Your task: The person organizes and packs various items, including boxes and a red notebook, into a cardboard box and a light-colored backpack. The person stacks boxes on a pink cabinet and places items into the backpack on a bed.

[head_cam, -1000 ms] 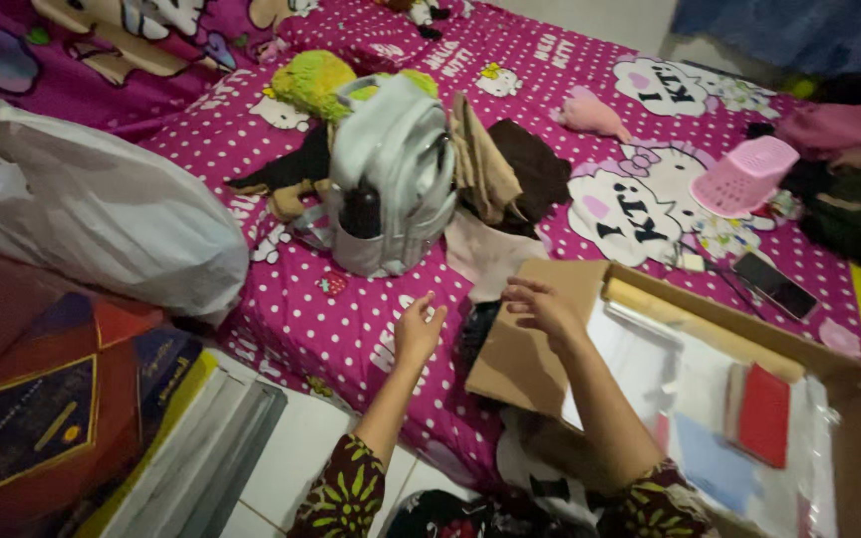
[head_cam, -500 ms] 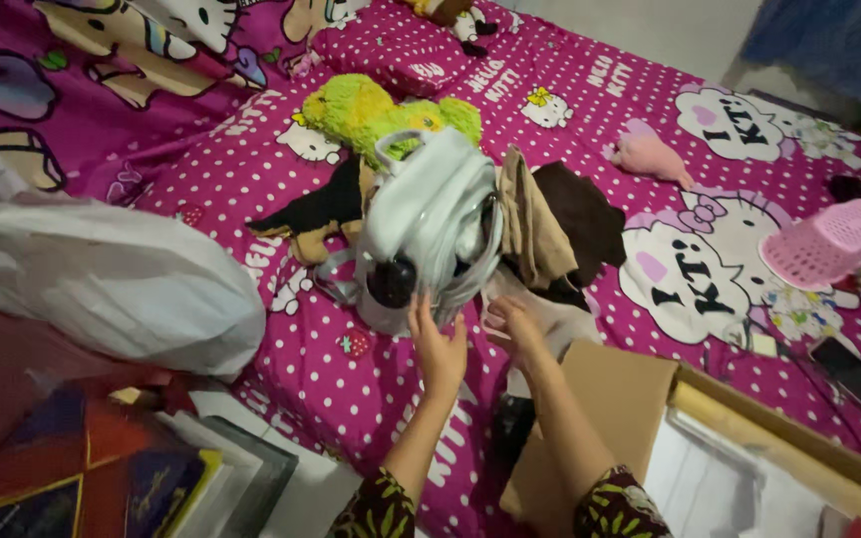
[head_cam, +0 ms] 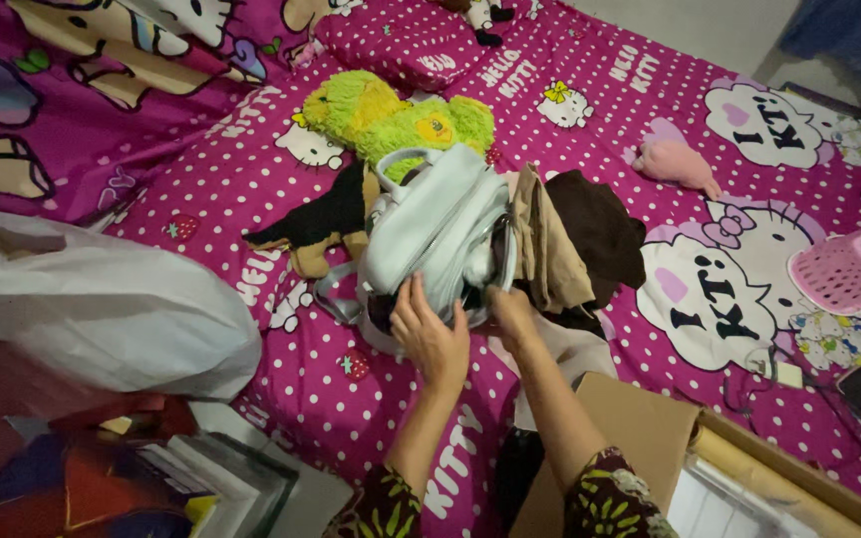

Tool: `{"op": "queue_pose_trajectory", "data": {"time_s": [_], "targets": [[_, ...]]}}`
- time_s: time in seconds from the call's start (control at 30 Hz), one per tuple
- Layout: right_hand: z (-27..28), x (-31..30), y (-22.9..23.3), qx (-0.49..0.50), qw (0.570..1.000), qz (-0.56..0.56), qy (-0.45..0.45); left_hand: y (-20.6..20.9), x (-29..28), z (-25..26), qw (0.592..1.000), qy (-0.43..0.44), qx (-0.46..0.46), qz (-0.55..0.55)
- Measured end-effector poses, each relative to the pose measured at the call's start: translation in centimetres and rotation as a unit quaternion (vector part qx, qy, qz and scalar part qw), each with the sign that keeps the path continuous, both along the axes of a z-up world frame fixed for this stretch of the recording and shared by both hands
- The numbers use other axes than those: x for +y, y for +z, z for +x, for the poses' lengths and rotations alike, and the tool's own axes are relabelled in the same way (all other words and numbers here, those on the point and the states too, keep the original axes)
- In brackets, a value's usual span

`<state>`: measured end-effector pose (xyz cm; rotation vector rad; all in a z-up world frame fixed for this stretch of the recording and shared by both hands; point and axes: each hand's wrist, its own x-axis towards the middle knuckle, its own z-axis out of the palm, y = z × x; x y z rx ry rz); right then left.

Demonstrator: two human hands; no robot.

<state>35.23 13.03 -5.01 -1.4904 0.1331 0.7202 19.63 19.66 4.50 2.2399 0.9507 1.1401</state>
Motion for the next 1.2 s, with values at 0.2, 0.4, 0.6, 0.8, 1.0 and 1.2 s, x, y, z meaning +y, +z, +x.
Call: {"op": "queue_pose_trajectory", "data": {"time_s": [0.2, 0.4, 0.6, 0.8, 1.0, 1.2], "targets": [[-0.1, -0.7, -1.4, -0.063, 0.998, -0.017, -0.027, 0.4, 0.4, -0.3, 1.0, -0.01, -0.012, -0.021], [-2.0, -1.9, -1.6, -0.058, 0.998, 0.017, 0.011, 0.8, 1.4, -0.9, 1.0, 0.023, -0.014, -0.012], [-5.1, -2.7, -3.5, -0.046, 0.998, 0.019, -0.024, 0.5, 2.6, -2.5, 0.998, 0.009, -0.066, 0.02], [-9.9, -4.5, -3.7, -0.073, 0.994, 0.072, -0.033, -0.6, 2.1, -5.1, 0.994, -0.054, -0.085, -0.043], [-16.1, -7.2, -2.6, -0.065, 0.991, 0.09, -0.076, -0.1, -0.3, -8.7, 0.991, -0.07, -0.108, -0.025], [-22.7, -9.5, -2.5, -0.083, 0.987, 0.108, -0.087, 0.6, -2.4, -13.2, 0.987, -0.08, -0.132, -0.035]]}}
